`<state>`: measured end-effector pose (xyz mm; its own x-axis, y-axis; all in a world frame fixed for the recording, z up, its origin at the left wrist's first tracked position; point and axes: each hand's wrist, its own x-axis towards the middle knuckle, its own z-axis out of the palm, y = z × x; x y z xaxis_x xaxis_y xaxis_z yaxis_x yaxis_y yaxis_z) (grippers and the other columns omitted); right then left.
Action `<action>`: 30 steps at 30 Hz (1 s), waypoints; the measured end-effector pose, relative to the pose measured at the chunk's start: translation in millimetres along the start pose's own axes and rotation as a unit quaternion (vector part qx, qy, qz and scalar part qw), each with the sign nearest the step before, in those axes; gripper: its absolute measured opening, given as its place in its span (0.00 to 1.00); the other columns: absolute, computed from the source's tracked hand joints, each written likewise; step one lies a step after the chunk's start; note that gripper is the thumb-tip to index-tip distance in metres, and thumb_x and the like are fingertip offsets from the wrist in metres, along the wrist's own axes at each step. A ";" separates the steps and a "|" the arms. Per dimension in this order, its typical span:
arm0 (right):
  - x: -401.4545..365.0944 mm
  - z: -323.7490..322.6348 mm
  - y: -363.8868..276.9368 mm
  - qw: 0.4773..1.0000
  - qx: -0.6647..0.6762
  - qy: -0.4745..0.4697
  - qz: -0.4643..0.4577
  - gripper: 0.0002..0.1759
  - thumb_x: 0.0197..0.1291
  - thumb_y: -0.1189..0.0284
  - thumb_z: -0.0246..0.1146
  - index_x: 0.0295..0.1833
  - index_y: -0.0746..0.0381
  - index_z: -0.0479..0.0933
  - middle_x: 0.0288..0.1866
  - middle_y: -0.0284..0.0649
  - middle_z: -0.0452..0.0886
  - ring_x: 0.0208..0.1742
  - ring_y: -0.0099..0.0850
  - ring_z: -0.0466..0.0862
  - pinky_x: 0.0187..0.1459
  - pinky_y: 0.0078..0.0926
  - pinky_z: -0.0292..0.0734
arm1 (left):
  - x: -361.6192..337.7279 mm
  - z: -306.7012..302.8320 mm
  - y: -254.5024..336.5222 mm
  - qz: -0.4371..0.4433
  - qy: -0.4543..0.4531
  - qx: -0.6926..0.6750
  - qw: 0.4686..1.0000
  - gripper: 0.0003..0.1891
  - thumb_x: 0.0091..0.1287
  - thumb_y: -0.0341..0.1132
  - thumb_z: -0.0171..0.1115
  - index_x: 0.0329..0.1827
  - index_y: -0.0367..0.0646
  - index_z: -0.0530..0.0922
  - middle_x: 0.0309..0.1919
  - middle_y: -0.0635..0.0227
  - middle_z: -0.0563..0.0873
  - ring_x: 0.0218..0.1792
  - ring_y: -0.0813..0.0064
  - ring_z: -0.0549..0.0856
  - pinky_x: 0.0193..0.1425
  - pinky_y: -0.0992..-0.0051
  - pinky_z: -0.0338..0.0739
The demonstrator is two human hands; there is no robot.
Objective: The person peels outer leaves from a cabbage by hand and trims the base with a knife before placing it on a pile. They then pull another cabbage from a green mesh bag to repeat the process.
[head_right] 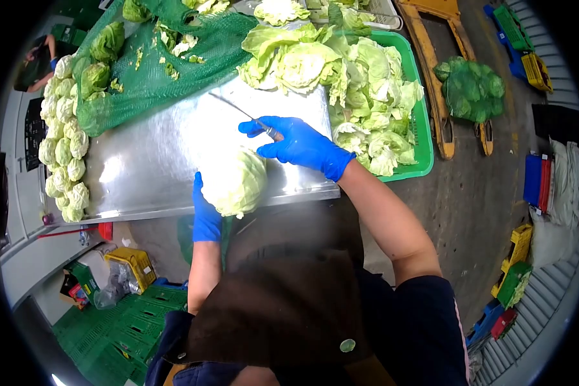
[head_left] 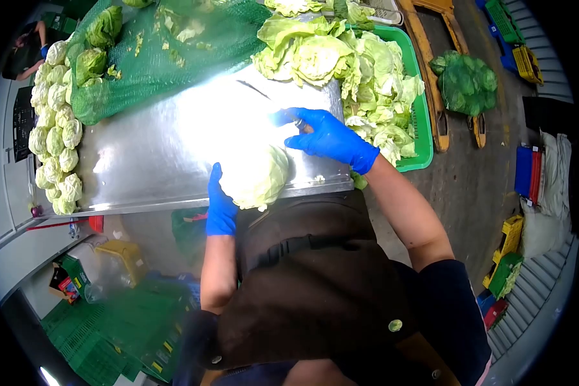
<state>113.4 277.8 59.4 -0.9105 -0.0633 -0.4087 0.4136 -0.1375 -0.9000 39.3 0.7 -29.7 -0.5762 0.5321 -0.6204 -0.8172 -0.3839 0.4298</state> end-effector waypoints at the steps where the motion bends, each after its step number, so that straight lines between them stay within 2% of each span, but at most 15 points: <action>1: 4.2 1.2 8.0 1.000 -0.008 -0.014 0.004 0.16 0.61 0.71 0.68 0.54 0.61 0.81 0.49 0.33 0.84 0.50 0.21 0.81 0.56 0.24 0.75 | 0.2 -0.8 0.6 0.016 0.000 0.027 1.000 0.32 0.75 0.54 0.46 0.69 0.35 0.68 0.64 0.50 0.77 0.63 0.53 0.79 0.69 0.54 0.72; 2: 8.6 3.3 17.4 0.999 -0.016 -0.029 0.008 0.16 0.61 0.71 0.68 0.54 0.61 0.81 0.48 0.33 0.84 0.49 0.21 0.81 0.55 0.24 0.75 | -0.1 -1.9 0.9 0.031 0.000 0.053 0.998 0.32 0.75 0.54 0.46 0.69 0.35 0.68 0.64 0.51 0.77 0.63 0.53 0.79 0.69 0.54 0.72; 3: 10.2 13.2 22.0 0.994 -0.027 -0.005 -0.105 0.16 0.61 0.70 0.68 0.54 0.61 0.82 0.47 0.34 0.85 0.47 0.21 0.81 0.54 0.25 0.75 | 0.5 -3.0 1.0 0.047 -0.001 0.079 0.996 0.31 0.75 0.54 0.46 0.69 0.35 0.68 0.64 0.51 0.77 0.63 0.54 0.79 0.69 0.54 0.72; 6: 10.3 10.1 14.6 0.993 -0.086 -0.007 -0.078 0.15 0.61 0.70 0.68 0.53 0.62 0.82 0.46 0.34 0.85 0.48 0.22 0.81 0.54 0.26 0.75 | 4.2 -13.1 3.3 0.033 -0.050 -0.030 0.998 0.31 0.75 0.54 0.45 0.69 0.36 0.69 0.64 0.53 0.77 0.62 0.55 0.79 0.68 0.54 0.72; 9: 10.6 10.9 9.6 0.999 -0.005 -0.019 -0.041 0.16 0.60 0.67 0.69 0.52 0.62 0.82 0.48 0.34 0.85 0.49 0.21 0.80 0.54 0.25 0.75 | 9.8 -15.6 9.4 0.030 -0.072 -0.055 0.995 0.31 0.75 0.54 0.45 0.69 0.37 0.69 0.64 0.52 0.77 0.62 0.54 0.79 0.68 0.54 0.72; 12: 1.6 18.4 -15.9 0.990 -0.063 -0.002 -0.124 0.17 0.59 0.66 0.70 0.52 0.59 0.82 0.51 0.33 0.84 0.50 0.22 0.80 0.53 0.25 0.76 | 7.8 -7.0 12.5 0.033 -0.022 -0.026 0.999 0.32 0.75 0.55 0.46 0.70 0.36 0.68 0.65 0.51 0.77 0.63 0.54 0.78 0.69 0.54 0.72; 13: -0.4 21.5 -23.5 0.979 -0.104 0.004 -0.178 0.17 0.59 0.66 0.70 0.53 0.58 0.82 0.52 0.33 0.84 0.50 0.23 0.80 0.53 0.25 0.76 | 8.0 -8.7 13.9 0.018 -0.051 -0.034 0.998 0.32 0.74 0.55 0.46 0.70 0.36 0.68 0.65 0.51 0.76 0.64 0.53 0.78 0.69 0.54 0.71; 16: 4.5 24.5 -31.8 0.942 -0.248 -0.049 -0.223 0.18 0.57 0.65 0.71 0.54 0.55 0.82 0.54 0.33 0.83 0.49 0.27 0.81 0.51 0.26 0.77 | 6.8 -13.5 18.8 -0.028 -0.134 -0.066 0.988 0.33 0.74 0.55 0.47 0.71 0.35 0.66 0.66 0.50 0.76 0.64 0.52 0.77 0.70 0.53 0.70; 18: 6.0 22.3 -36.1 0.939 -0.267 -0.066 -0.204 0.20 0.54 0.64 0.72 0.53 0.55 0.82 0.50 0.35 0.84 0.46 0.31 0.82 0.49 0.28 0.77 | 4.6 -9.1 20.6 -0.059 -0.185 -0.104 0.976 0.34 0.74 0.55 0.48 0.72 0.35 0.65 0.67 0.49 0.75 0.65 0.52 0.77 0.70 0.53 0.70; 21: 3.6 16.8 -39.7 0.942 -0.274 -0.095 -0.169 0.21 0.53 0.64 0.73 0.52 0.58 0.81 0.48 0.36 0.85 0.44 0.32 0.82 0.48 0.28 0.77 | -2.1 4.6 19.3 -0.027 -0.025 0.003 0.999 0.34 0.74 0.55 0.47 0.72 0.35 0.65 0.67 0.48 0.74 0.64 0.50 0.77 0.70 0.53 0.70; 23: -0.4 9.3 -31.0 0.958 -0.216 -0.097 -0.161 0.21 0.52 0.65 0.73 0.51 0.60 0.81 0.46 0.38 0.85 0.43 0.33 0.83 0.48 0.29 0.77 | -0.6 10.4 16.4 0.055 -0.063 0.082 0.993 0.34 0.74 0.56 0.46 0.71 0.35 0.66 0.66 0.48 0.75 0.63 0.50 0.78 0.70 0.53 0.70; 26: -6.9 -9.6 -18.6 0.974 -0.203 0.088 -0.049 0.22 0.54 0.65 0.73 0.53 0.62 0.80 0.47 0.40 0.85 0.45 0.31 0.84 0.50 0.30 0.77 | -2.1 14.1 14.7 0.093 -0.104 0.043 0.989 0.34 0.74 0.57 0.45 0.69 0.36 0.68 0.64 0.49 0.76 0.61 0.51 0.78 0.70 0.53 0.70; 28: -6.1 -17.4 -6.0 0.881 -0.385 0.270 -0.058 0.24 0.55 0.65 0.73 0.57 0.62 0.79 0.48 0.40 0.85 0.49 0.28 0.84 0.52 0.29 0.78 | -6.6 10.4 18.9 0.108 -0.114 0.015 0.988 0.34 0.74 0.57 0.45 0.70 0.36 0.67 0.65 0.49 0.75 0.62 0.51 0.77 0.70 0.53 0.70; 29: -6.7 -15.1 -1.2 0.906 -0.314 0.280 -0.044 0.27 0.56 0.63 0.73 0.60 0.62 0.79 0.52 0.42 0.85 0.52 0.26 0.83 0.55 0.27 0.77 | -5.4 9.4 25.5 0.126 -0.118 0.025 0.985 0.34 0.74 0.56 0.46 0.71 0.37 0.66 0.66 0.49 0.74 0.64 0.51 0.76 0.71 0.53 0.69; 30: -2.4 -4.0 4.3 0.950 -0.145 0.269 -0.058 0.26 0.60 0.61 0.70 0.61 0.62 0.78 0.51 0.43 0.85 0.40 0.25 0.85 0.44 0.23 0.80 | -4.9 7.9 32.8 0.144 -0.122 0.035 0.981 0.34 0.74 0.56 0.46 0.72 0.37 0.65 0.67 0.49 0.72 0.65 0.51 0.75 0.71 0.53 0.68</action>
<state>117.3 281.3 55.9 -0.8510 0.4605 -0.2524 0.3640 0.1710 -0.9155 15.3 -8.6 -7.3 -0.7614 0.5771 -0.2953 -0.6141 -0.4963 0.6137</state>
